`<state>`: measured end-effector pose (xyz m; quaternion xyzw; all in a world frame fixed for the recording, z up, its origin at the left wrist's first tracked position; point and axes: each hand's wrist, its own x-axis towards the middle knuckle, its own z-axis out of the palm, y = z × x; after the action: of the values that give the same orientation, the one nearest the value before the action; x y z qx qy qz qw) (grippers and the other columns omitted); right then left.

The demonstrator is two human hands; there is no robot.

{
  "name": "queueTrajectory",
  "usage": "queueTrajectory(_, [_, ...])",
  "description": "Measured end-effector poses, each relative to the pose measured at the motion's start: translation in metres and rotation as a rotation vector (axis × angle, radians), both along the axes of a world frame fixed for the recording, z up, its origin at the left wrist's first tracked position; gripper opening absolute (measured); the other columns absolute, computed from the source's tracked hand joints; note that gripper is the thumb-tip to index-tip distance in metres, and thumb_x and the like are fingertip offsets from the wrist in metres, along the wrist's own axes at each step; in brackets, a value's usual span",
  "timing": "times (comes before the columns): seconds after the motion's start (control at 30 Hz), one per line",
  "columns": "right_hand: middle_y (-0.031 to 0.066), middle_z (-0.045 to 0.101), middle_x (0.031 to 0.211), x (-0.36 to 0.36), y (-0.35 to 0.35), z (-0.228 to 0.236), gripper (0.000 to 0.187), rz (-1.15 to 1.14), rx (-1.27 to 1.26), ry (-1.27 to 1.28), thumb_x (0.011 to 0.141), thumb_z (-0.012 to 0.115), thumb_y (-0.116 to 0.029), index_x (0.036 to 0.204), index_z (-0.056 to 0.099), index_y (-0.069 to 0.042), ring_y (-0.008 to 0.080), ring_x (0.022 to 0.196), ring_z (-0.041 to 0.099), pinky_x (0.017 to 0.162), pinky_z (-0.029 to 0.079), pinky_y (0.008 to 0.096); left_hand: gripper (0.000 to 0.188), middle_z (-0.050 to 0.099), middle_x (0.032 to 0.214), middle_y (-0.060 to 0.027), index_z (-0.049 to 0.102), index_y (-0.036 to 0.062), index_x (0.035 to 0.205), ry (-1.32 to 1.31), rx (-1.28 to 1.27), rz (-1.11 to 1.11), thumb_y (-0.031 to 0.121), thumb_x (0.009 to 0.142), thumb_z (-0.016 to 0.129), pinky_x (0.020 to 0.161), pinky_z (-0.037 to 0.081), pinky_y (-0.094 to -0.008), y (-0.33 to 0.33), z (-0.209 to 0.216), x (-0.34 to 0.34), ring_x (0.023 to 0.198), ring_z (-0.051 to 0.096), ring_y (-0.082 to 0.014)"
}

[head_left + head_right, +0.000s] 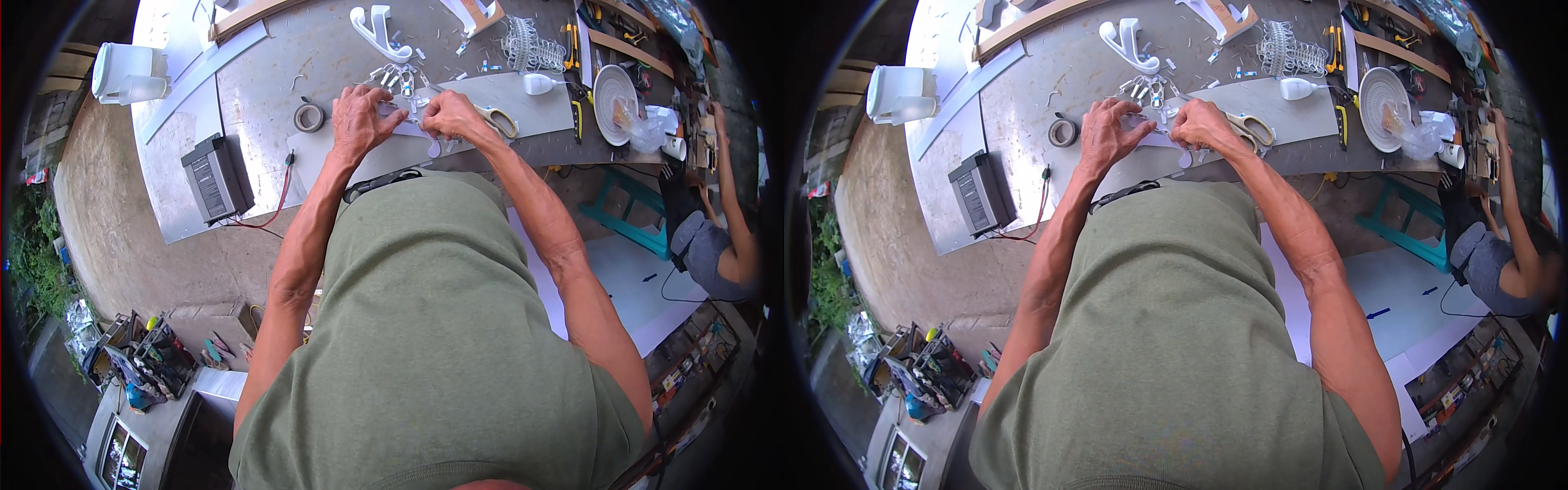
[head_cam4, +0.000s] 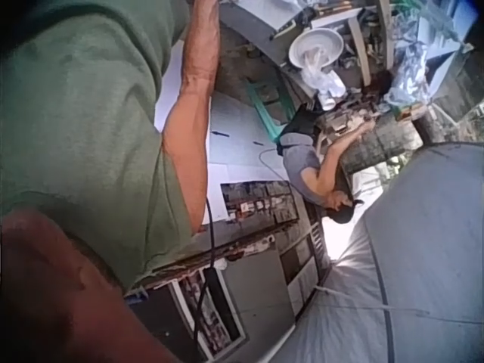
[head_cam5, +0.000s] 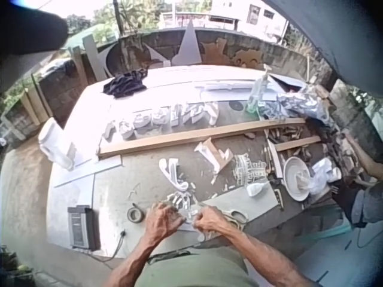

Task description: Assembling and wiring channel letters for signage on a production table.

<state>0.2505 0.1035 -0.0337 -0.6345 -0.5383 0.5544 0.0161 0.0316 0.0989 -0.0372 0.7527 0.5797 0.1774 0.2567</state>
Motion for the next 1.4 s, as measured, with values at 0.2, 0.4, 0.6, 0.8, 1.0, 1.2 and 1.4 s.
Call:
queueTrajectory(0.2, [0.0026,0.070,0.063,0.000,0.000,0.002,0.012,0.002,-0.012,-0.017,0.072,0.074,-0.019,0.073,0.076,-0.007,0.0111,0.051,0.062,0.051,0.050,0.0275,0.063,0.063,0.106,-0.0072,0.073,0.0189,0.112,0.135,0.031,-0.055,0.056,0.063,0.086,0.091,0.038,-0.0444,0.002,0.001,0.014,0.108,0.053,-0.0278])
queueTrajectory(0.4, [0.0039,0.071,0.064,0.002,0.000,-0.001,0.014,-0.003,-0.004,-0.001,0.073,0.076,-0.020,0.074,0.075,-0.006,0.0115,0.050,0.063,0.050,0.051,0.0278,0.075,0.060,0.109,-0.0059,0.068,0.0215,0.121,0.204,-0.011,-0.078,0.059,0.059,0.088,0.089,0.036,-0.0446,0.008,0.002,0.017,0.109,0.052,-0.0274])
queueTrajectory(0.6, [0.0042,0.070,0.063,0.000,-0.003,0.001,0.014,-0.020,0.008,0.000,0.074,0.076,-0.019,0.073,0.075,-0.005,0.0112,0.049,0.063,0.049,0.051,0.0278,0.076,0.061,0.109,-0.0057,0.067,0.0224,0.122,0.201,-0.009,-0.077,0.059,0.059,0.088,0.088,0.036,-0.0452,0.007,-0.001,0.016,0.109,0.052,-0.0274])
queueTrajectory(0.8, [0.0071,0.073,0.071,0.012,-0.020,-0.002,0.016,-0.058,0.161,0.155,0.082,0.068,-0.015,0.087,0.075,-0.001,0.0167,0.062,0.069,0.062,0.055,0.0329,0.077,0.061,0.112,-0.0064,0.067,0.0221,0.124,0.179,-0.014,-0.063,0.057,0.059,0.088,0.090,0.035,-0.0474,0.004,-0.001,0.018,0.112,0.052,-0.0287])
queueTrajectory(1.0, [0.0162,0.073,0.085,0.030,-0.052,0.017,0.017,0.038,0.383,0.024,0.084,0.069,-0.015,0.093,0.074,-0.001,0.0283,0.080,0.072,0.075,0.056,0.0398,0.077,0.061,0.115,-0.0073,0.067,0.0218,0.125,0.163,-0.022,-0.054,0.057,0.060,0.088,0.091,0.034,-0.0487,0.002,-0.001,0.017,0.113,0.051,-0.0298])
queueTrajectory(1.2, [0.0183,0.071,0.097,0.026,-0.073,0.021,0.016,0.222,0.446,-0.189,0.084,0.069,-0.015,0.095,0.074,-0.004,0.0360,0.095,0.068,0.082,0.054,0.0479,0.077,0.061,0.115,-0.0079,0.067,0.0217,0.125,0.177,-0.031,-0.050,0.056,0.059,0.088,0.090,0.034,-0.0486,0.002,0.000,0.019,0.113,0.051,-0.0295])
queueTrajectory(1.4, [0.0181,0.072,0.095,0.020,-0.078,0.013,0.021,0.251,0.469,-0.255,0.083,0.069,-0.013,0.100,0.071,-0.002,0.0342,0.093,0.070,0.081,0.054,0.0470,0.077,0.060,0.115,-0.0072,0.067,0.0223,0.125,0.181,-0.037,-0.034,0.056,0.059,0.088,0.091,0.033,-0.0479,0.001,-0.001,0.021,0.114,0.050,-0.0288])
